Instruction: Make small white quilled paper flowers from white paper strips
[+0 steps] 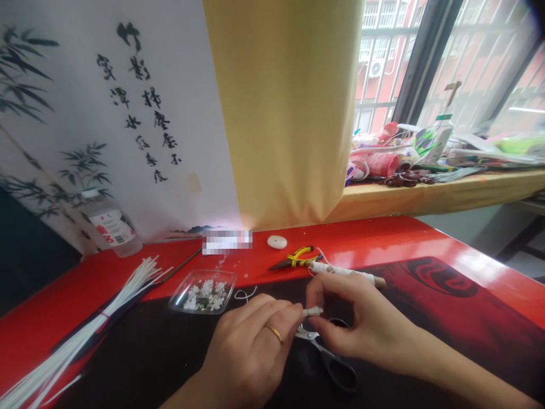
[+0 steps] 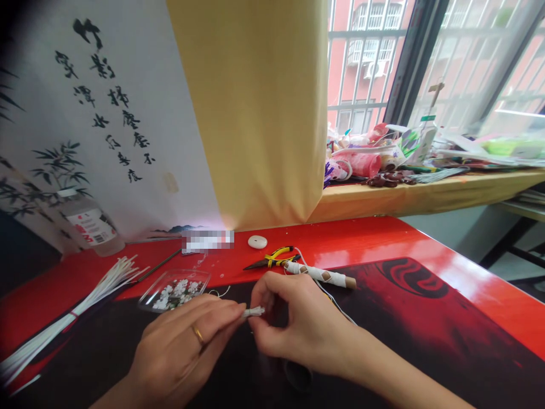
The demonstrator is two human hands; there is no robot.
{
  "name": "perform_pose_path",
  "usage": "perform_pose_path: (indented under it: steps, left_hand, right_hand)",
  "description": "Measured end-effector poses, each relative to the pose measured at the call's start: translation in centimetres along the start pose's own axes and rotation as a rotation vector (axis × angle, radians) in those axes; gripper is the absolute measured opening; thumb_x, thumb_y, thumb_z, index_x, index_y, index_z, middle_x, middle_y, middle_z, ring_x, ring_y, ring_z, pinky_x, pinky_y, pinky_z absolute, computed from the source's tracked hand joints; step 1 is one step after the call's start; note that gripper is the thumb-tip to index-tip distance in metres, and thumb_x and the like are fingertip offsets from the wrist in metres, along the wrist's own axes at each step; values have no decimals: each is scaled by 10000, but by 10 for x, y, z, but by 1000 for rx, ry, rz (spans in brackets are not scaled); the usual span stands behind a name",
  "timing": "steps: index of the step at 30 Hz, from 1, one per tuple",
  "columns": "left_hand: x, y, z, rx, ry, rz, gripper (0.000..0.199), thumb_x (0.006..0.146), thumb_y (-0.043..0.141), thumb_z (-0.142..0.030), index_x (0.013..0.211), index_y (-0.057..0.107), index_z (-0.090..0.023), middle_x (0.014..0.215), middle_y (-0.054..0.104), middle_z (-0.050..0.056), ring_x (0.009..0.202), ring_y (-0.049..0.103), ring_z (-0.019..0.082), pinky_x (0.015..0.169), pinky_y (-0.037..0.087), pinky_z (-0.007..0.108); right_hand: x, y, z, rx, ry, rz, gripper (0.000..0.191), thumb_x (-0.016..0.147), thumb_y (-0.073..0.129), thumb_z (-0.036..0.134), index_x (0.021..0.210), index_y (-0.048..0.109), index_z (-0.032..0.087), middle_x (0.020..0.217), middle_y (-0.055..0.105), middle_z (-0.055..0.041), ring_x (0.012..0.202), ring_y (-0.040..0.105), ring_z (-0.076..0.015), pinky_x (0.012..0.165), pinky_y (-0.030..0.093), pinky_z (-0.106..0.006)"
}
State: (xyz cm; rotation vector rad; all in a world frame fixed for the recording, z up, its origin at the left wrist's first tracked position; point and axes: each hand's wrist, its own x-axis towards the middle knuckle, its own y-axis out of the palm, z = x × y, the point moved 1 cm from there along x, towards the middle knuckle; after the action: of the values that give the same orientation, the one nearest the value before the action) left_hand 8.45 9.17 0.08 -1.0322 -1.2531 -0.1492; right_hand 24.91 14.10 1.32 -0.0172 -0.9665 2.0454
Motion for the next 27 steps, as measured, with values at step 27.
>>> perform_pose_path:
  steps: [27]
  left_hand:
    - [13, -16, 42, -689, -997, -7, 111, 704, 636, -269, 778, 599, -193, 718, 669, 21, 711, 624, 169, 668, 482, 277]
  right_hand:
    - [5, 12, -33, -710, 12, 428, 121, 681, 640, 303, 696, 608, 187, 696, 634, -2, 604, 593, -186, 482, 307, -246]
